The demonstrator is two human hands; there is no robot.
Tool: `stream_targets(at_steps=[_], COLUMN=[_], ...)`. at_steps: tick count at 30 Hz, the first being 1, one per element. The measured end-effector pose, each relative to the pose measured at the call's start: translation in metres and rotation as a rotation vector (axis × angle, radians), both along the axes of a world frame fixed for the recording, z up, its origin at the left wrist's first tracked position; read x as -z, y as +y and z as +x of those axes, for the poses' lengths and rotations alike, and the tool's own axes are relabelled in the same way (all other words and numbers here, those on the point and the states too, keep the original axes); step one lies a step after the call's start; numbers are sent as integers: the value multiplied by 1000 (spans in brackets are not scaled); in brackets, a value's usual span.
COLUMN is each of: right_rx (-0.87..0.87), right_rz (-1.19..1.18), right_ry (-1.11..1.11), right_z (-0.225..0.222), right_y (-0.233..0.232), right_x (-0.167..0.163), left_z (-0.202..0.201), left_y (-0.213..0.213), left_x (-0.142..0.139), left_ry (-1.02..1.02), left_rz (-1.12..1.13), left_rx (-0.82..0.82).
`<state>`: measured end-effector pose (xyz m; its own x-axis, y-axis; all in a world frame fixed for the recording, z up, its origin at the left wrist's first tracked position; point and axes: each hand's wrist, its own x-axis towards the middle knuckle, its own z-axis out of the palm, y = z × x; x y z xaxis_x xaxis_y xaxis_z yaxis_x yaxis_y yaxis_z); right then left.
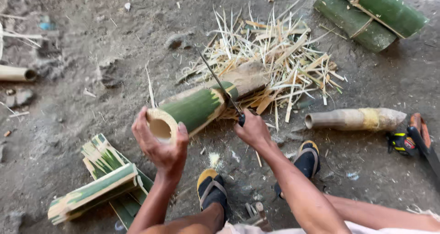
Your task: The person uses a machete and a wooden mallet to split a bamboo tube into smaller sections. They position the bamboo on a wooden block, strike the machete with the mallet to drive it through the material, and then separate the split pieces by hand.
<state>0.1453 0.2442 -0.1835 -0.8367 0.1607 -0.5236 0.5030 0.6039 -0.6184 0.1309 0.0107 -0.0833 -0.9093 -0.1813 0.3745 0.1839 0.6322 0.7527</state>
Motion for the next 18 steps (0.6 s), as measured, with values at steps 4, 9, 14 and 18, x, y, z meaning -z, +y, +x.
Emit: stream_targets(at_steps=[4, 9, 14, 18], right_rx=[-111, 85, 128, -114], right_rz=[-3, 105, -1, -38], right_ry=[275, 124, -73, 242], right_z=[34, 9, -3, 45], right_y=[-7, 10, 13, -39], right_x=[17, 38, 20, -20], left_z=[-2, 2, -1, -1], left_y=[1, -1, 5, 6], left_x=[1, -5, -8, -10], left_ry=[21, 7, -88, -86], left_rz=[-52, -45, -23, 4], left_rx=[27, 31, -33, 1])
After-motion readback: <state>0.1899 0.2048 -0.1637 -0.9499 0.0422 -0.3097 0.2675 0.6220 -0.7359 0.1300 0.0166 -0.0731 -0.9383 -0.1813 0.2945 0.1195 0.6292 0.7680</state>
